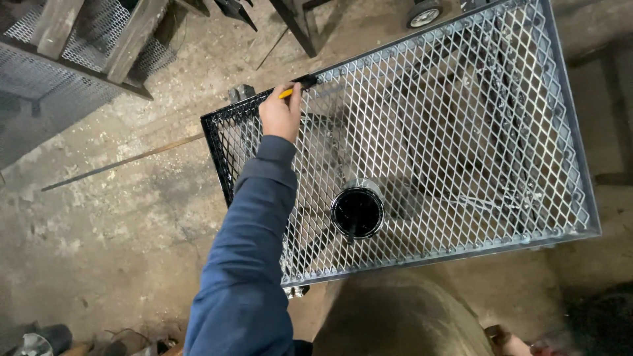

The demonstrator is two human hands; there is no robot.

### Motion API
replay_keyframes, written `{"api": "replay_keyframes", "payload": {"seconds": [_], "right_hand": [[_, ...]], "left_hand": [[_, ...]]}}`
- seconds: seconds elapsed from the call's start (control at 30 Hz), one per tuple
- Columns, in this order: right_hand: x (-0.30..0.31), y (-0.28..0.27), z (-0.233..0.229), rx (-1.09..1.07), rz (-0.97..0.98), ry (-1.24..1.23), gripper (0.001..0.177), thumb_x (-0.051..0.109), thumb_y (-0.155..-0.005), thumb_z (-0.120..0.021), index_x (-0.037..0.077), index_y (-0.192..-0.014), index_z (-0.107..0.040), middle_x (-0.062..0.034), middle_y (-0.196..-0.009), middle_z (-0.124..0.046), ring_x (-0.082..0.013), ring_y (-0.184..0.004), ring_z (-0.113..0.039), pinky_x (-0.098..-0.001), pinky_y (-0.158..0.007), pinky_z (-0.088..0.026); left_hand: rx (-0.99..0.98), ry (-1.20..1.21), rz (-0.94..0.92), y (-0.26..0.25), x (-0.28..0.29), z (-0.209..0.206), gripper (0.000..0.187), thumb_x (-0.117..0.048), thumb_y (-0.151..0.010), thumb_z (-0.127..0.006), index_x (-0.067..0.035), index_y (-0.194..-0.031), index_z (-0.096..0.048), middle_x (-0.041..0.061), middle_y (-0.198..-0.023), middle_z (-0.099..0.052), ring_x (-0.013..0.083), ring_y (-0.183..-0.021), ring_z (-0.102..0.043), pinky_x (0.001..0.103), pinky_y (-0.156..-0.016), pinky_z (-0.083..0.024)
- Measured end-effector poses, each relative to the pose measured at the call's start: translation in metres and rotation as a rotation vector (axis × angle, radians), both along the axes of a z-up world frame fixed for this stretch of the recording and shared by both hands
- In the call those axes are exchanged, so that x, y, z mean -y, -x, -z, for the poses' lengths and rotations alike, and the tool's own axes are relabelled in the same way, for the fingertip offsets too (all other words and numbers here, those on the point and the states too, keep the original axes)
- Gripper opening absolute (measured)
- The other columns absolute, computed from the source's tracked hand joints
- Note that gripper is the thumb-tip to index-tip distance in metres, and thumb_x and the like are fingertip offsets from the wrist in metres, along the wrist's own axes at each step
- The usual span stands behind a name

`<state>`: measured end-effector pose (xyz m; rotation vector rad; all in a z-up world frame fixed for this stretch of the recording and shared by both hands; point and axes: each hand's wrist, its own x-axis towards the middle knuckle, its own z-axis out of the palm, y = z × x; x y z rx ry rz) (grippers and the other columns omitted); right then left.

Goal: Painting the frame and edges of a metal mesh grate with black paint using a brush.

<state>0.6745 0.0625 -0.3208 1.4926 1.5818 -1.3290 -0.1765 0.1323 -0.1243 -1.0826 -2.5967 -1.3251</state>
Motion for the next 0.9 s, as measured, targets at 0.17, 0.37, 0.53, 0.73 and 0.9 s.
{"api": "replay_keyframes", "payload": {"seconds": [0.17,0.37,0.53,0.73,0.9], "right_hand": [[-0.022,0.006,0.029,-0.029,0.095,0.08,0.036,0.039,-0.097,-0.051,0.014,-0.109,-0.074,-0.0092,-0.096,-0.077,-0.025,-0.091,-0.074,-0.0342,-0.084,-0.057],[-0.012,-0.009,0.041,-0.059,0.208,0.179,0.04,0.037,-0.1,-0.046,0.01,-0.11,-0.073,-0.0115,-0.095,-0.076,-0.026,-0.089,-0.072,-0.0343,-0.083,-0.055],[-0.019,-0.047,0.122,-0.095,0.297,0.256,0.043,0.036,-0.102,-0.041,0.007,-0.11,-0.072,-0.0135,-0.093,-0.074,-0.0268,-0.087,-0.071,-0.0344,-0.082,-0.054],[-0.024,-0.037,0.118,0.097,-0.274,-0.012,0.031,0.036,-0.085,-0.074,0.022,-0.113,-0.076,-0.004,-0.095,-0.082,-0.02,-0.096,-0.078,-0.0336,-0.09,-0.062],[-0.039,0.03,0.045,0.373,-0.246,-0.042,0.031,0.036,-0.093,-0.072,0.027,-0.122,-0.075,-0.0016,-0.106,-0.083,-0.021,-0.106,-0.078,-0.0344,-0.097,-0.06]], "left_hand": [[0.107,0.025,0.003,-0.01,-0.012,-0.017,0.019,-0.021,-0.098,-0.072,-0.003,-0.101,-0.075,0.016,-0.079,-0.075,0.027,-0.066,-0.076,0.033,-0.064,-0.057],[-0.051,-0.008,0.062,-0.015,-0.025,-0.012,0.017,-0.021,-0.098,-0.074,-0.004,-0.1,-0.075,0.019,-0.087,-0.075,0.0329,-0.077,-0.076,0.036,-0.069,-0.059],[-0.129,0.025,0.096,-0.018,-0.03,-0.011,0.018,-0.023,-0.098,-0.073,-0.005,-0.101,-0.074,0.02,-0.089,-0.075,0.0367,-0.08,-0.075,0.039,-0.072,-0.06],[-0.103,0.069,0.085,-0.021,-0.042,-0.013,0.021,-0.026,-0.097,-0.072,-0.006,-0.102,-0.077,0.021,-0.084,-0.073,0.0375,-0.076,-0.074,0.042,-0.069,-0.059],[-0.119,0.111,0.096,-0.02,-0.047,-0.004,0.022,-0.028,-0.098,-0.072,-0.006,-0.1,-0.076,0.021,-0.088,-0.074,0.0395,-0.078,-0.072,0.043,-0.069,-0.058]]}}
